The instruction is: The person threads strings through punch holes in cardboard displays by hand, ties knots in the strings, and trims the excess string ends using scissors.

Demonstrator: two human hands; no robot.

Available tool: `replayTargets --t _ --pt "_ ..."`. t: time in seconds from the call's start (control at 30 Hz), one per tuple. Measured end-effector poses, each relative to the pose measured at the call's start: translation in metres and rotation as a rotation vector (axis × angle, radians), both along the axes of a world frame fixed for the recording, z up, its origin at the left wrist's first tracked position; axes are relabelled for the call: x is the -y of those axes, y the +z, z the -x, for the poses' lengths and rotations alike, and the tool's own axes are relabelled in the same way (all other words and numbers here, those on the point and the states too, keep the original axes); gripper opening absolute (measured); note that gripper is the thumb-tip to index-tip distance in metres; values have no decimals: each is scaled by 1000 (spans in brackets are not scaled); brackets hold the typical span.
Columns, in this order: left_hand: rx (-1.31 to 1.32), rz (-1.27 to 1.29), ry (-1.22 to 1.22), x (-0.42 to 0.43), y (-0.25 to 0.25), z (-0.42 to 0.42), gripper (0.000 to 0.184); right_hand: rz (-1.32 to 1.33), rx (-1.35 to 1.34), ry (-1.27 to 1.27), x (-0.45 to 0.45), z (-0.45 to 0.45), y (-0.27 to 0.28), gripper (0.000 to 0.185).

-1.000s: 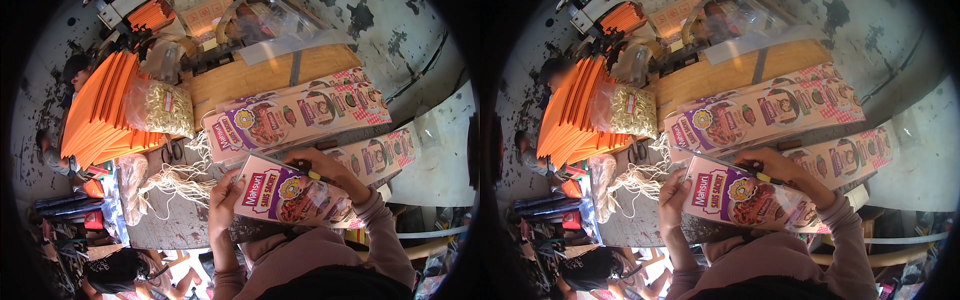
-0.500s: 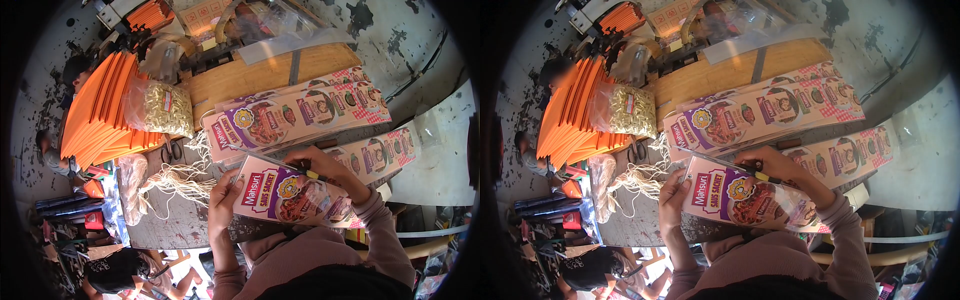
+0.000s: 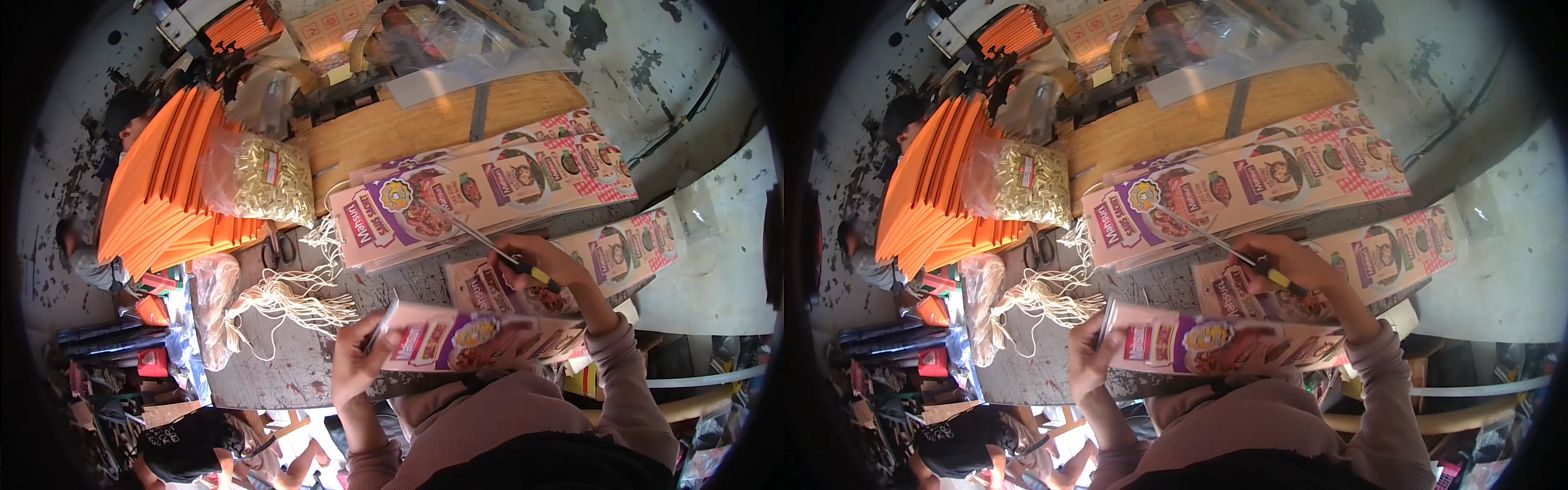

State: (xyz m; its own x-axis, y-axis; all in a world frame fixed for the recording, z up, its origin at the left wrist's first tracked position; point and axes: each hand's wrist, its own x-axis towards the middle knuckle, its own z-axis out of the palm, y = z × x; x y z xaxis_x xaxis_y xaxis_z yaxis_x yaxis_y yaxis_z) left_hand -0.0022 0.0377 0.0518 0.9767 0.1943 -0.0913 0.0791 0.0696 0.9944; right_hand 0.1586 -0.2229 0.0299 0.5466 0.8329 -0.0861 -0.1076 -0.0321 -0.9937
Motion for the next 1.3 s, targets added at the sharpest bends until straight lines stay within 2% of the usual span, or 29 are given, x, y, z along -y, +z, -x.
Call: replayTargets --t 0.07,0.13,0.23,0.27,0.3,0.33,0.37,0.4,0.47,0.5,0.53,0.57,0.63,0.67,0.73,0.77,0.8,0.83,0.87,0.9,0.93,0.97,1.0,1.07,1.1,1.13,1.23,1.3 --pt "212 -205 -202 -10 -2 6 14 68 -9 28 15 1 4 38" --pt "230 -124 -284 -15 -1 9 16 137 -17 57 29 3 6 37" --pt "54 38 112 -10 -16 15 20 126 100 131 51 6 7 38" --pt "55 39 111 -10 -18 13 20 235 121 99 60 7 6 41" --pt "18 195 187 -10 -19 9 20 345 142 62 69 7 7 44" --pt "-20 350 261 -10 -21 5 20 345 142 56 78 5 11 44" --pt "-25 602 95 -27 -28 4 19 398 280 29 87 4 17 50" --pt "-28 599 92 -24 -36 4 19 450 418 3 92 4 25 55" --pt "-174 548 434 2 -38 -7 18 422 475 -92 95 6 40 54" --pt "-193 557 409 5 -63 -7 20 425 570 -313 98 7 43 53" --pt "-234 602 336 17 -55 -7 23 425 661 -533 99 7 46 52" --pt "-276 655 303 29 -54 -9 23 425 661 -532 95 8 53 52" --pt "-320 708 266 46 -59 -11 24 441 952 -781 80 8 64 50" --pt "-327 704 213 51 -68 -11 25 441 953 -781 79 10 64 50" --pt "-331 700 158 54 -75 -11 25 492 857 -585 76 15 63 50" --pt "-313 603 75 55 -76 -12 25 481 747 -491 74 18 58 54" --pt "-297 506 -5 55 -79 -11 25 480 749 -489 73 21 52 54" --pt "-275 365 -3 53 -83 -11 24 530 822 -333 72 23 44 55" --pt "-275 365 -2 47 -84 -10 24 578 891 -174 71 26 39 56" --pt "-183 -67 3 38 -83 -8 24 577 889 -173 69 31 37 56" --pt "-86 -499 7 32 -78 -8 23 558 840 -69 63 36 36 54" --pt "-102 -433 108 30 -69 -9 20 538 790 34 59 40 35 53" --pt "-104 -436 106 25 -64 -6 20 535 787 32 56 44 33 53" --pt "-15 -669 194 11 -55 -1 18 535 508 255 53 51 31 50" --pt "-15 -810 169 9 -48 1 21 504 480 317 53 52 29 46" --pt "-15 -813 168 7 -49 4 21 501 479 316 51 54 25 46" --pt "-28 -901 107 5 -61 12 28 565 545 522 45 62 11 41" --pt "-49 -1009 114 6 -67 14 34 595 553 520 39 68 9 41"
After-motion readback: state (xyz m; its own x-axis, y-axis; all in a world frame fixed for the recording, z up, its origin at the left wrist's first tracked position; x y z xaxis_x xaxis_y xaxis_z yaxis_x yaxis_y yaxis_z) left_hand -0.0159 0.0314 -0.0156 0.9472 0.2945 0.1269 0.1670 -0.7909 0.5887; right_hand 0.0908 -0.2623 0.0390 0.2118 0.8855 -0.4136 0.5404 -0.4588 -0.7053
